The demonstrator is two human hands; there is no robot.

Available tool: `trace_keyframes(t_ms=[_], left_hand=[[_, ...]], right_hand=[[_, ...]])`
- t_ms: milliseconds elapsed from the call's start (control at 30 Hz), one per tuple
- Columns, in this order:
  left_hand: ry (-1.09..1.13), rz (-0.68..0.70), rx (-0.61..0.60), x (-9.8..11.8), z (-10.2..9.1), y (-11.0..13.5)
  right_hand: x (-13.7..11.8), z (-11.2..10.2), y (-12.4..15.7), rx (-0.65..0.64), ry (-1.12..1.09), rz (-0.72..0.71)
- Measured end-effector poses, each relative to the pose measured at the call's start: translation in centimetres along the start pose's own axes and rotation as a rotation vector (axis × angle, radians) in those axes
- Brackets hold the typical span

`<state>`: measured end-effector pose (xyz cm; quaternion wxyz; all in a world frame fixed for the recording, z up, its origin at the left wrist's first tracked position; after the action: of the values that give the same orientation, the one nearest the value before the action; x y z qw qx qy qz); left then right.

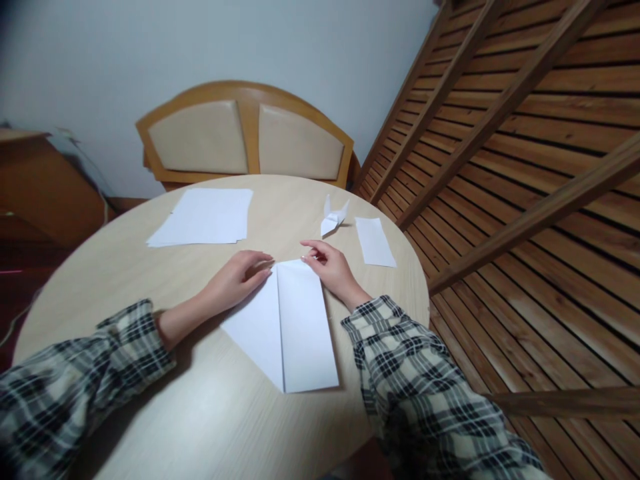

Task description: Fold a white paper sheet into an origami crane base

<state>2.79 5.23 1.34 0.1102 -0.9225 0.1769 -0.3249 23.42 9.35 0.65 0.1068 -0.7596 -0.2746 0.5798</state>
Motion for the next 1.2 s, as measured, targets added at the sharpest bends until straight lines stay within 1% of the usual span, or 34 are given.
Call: trace_keyframes(t_ms=[67,133,233,367,467,600,700,933,1033,1100,1200], left_hand=[[0.062,-0.034,-0.006,-0.5,-0.1,-0.5],[0.164,-0.079,-0.066,-0.7,0.1,-0.8],[0.358,-0.205,-0.142,-0.8,0.2,-0.7],[0.548,-0.362,-0.152,-0.9,0.2,-0.3],[0.633,-0.432,-0.144,-1.1,0.5,-0.1],[0.657,-0.428,-0.120,-1.6,0.9,-0.4],[0.643,-0.401,-0.113,-1.8,1.2,-0.9],[0.573,-0.329,-0.070,-1.7,1.4,-2.7],[0.564,-0.294,-0.083,-1.2,1.4,-3.0],[0.550,-0.294,-0.090,-1.0,1.4,-3.0],[0.536,-0.330,-0.093,-1.1,1.4,-2.8]], right_hand=[[-0.2,0.1,-0.3,0.024,-0.026,-0.008],[-0.4,0.2,-0.5,0.043,-0.054,-0.002],[-0.5,0.5,-1.1,0.046,-0.096,0.015],[-0.4,1.0,-1.9,0.047,-0.188,0.057],[-0.4,1.4,-2.3,0.074,-0.286,0.135],[-0.2,1.9,-2.4,0.095,-0.380,0.258],[0.0,1.8,-2.4,0.108,-0.416,0.309],[0.8,1.1,-2.5,0.139,-0.376,0.339],[0.8,1.1,-2.3,0.144,-0.393,0.342],[0.8,1.2,-2.2,0.129,-0.386,0.346],[0.8,1.3,-2.0,0.118,-0.369,0.361]])
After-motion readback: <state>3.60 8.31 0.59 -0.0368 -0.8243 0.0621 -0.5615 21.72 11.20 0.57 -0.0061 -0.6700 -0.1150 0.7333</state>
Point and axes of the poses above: each hand's wrist, its own y-axis away from the middle knuckle, its own z-axis out of the palm, x = y × z, the point moved 5 cm from there along -y, towards the middle knuckle, and after that the axes turned 7 degrees about -z, right-handed, at the moved point
